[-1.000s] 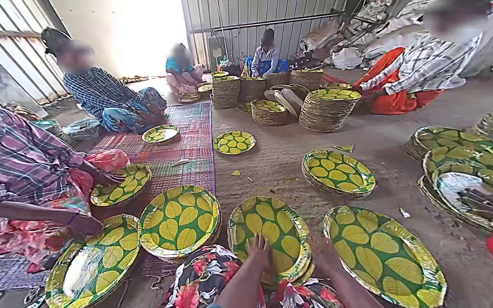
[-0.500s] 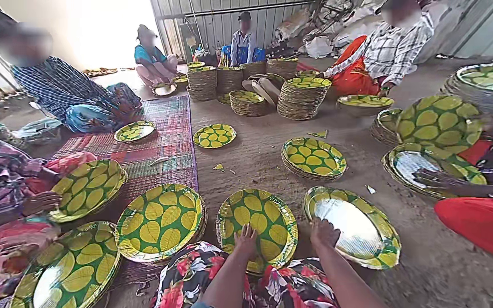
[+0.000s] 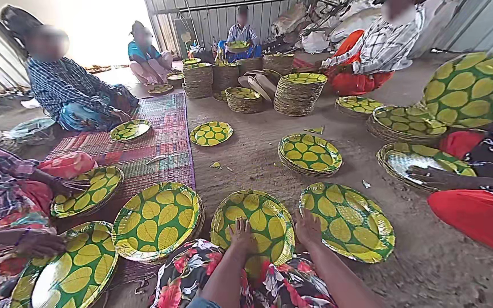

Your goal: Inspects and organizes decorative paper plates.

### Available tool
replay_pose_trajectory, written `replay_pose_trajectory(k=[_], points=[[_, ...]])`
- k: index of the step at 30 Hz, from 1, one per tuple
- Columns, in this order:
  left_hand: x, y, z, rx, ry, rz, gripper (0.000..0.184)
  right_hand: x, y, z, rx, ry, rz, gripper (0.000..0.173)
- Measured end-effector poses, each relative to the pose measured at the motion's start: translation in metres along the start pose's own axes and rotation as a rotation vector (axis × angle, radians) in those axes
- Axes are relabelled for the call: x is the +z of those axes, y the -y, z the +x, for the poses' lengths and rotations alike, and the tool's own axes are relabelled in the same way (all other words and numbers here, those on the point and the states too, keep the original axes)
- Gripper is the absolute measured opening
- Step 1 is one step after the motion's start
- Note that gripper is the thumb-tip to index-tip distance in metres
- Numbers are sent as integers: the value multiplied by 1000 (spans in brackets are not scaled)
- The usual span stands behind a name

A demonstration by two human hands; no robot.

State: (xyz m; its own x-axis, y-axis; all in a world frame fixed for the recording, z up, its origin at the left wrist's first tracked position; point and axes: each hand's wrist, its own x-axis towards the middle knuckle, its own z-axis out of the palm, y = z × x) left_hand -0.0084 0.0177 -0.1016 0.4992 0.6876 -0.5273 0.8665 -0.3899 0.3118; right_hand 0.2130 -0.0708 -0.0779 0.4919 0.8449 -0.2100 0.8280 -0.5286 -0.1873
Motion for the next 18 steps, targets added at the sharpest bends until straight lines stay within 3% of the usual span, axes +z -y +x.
replay_pose_trajectory(k=[3,6,11,13,15,17,18], points=[[-2,1,6,25,-15,11,70,-5,-11,3,312,116,9,52],[-3,2,8,70,-20,24,68,3,-14,10,400,282,-105,37],[-5,3,12,96,-26,27,68,-2,-16,15,402,54,13,38],[-5,4,14,99,-41,-7,71,-8,-16,10,302,-182,72,35],[-7,3,13,95,-152,-114,75,-8,-10,4,54,-402,102,29],[-13,-1,8,41,-416,-302,69,-1,-4,-1,-247,-437,123,26],[-18,-2,6,-23,-573,-380,66,-1,-1,-4,-360,-350,124,27]])
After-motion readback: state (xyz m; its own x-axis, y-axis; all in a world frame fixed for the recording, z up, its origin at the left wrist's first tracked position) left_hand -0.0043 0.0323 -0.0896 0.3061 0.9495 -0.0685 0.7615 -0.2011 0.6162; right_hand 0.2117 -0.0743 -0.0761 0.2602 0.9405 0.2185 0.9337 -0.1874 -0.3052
